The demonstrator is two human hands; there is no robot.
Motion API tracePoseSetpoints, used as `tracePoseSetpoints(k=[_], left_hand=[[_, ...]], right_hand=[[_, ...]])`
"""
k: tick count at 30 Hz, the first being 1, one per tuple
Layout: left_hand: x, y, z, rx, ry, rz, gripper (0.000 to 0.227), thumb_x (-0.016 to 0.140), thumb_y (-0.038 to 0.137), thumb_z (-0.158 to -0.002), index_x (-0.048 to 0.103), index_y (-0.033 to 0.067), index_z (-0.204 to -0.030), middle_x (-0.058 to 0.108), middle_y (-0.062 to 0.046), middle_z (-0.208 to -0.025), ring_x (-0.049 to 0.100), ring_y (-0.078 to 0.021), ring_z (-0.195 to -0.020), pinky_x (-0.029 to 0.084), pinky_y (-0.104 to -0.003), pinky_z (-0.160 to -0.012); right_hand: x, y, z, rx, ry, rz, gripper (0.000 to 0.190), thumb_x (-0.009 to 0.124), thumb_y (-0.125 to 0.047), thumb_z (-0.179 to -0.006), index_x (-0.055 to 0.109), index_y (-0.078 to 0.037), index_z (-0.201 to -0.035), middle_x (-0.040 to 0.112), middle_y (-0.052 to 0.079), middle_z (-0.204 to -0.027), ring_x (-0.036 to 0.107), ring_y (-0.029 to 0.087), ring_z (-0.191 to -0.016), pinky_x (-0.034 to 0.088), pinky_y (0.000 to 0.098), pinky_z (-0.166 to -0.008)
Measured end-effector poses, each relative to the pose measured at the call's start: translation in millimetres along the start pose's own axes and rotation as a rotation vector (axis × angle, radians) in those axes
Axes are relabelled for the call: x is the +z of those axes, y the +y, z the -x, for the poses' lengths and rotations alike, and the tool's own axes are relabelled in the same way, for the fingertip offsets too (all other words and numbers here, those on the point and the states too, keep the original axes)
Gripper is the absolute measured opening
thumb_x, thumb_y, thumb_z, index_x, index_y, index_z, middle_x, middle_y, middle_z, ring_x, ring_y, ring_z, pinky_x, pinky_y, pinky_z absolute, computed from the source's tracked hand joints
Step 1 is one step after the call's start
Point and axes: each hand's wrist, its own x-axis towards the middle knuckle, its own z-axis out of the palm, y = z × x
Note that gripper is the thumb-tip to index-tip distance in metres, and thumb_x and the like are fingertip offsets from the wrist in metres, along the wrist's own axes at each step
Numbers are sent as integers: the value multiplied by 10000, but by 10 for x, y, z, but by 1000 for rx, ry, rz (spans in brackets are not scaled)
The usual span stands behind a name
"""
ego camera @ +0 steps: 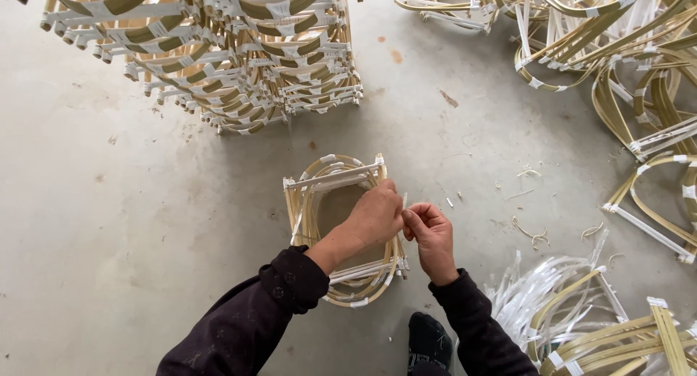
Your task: The recorder is shown assembling bamboo baskets by using white plastic straps to tie together curved bamboo pieces to form a frame.
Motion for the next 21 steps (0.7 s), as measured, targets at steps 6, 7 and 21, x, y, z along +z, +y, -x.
tracePoseSetpoints(k=[6,7,21], left_hand=[[-156,54,6,-1,-47,48,133,699,69,-822,706,-14,-719,642,-151,-970,686,-302,-851,565,-405,-804],[-169,57,4,0,-46,48,133,699,69,-822,706,-14,-719,642,-151,-970,686,-302,-851,565,-405,-804],[-92,-143,30,129,27,73,86,683,78,-873,671,13,-817,638,-115,-976,687,-291,-872,556,-396,-789]], right_hand=[[176,-14,159,-92,36,103,194,664,-135,-1016,685,15,-1136,694,21,-935,608,75,-792,518,226,-696],[154,6,153,-94,36,103,194,664,-135,-1016,685,15,-1136,694,21,-935,608,75,-792,518,226,-696],[-68,-318,-28,392,-381,-124,177,595,-225,-1048,646,-92,-1154,628,-54,-1007,563,74,-945,476,285,-909]])
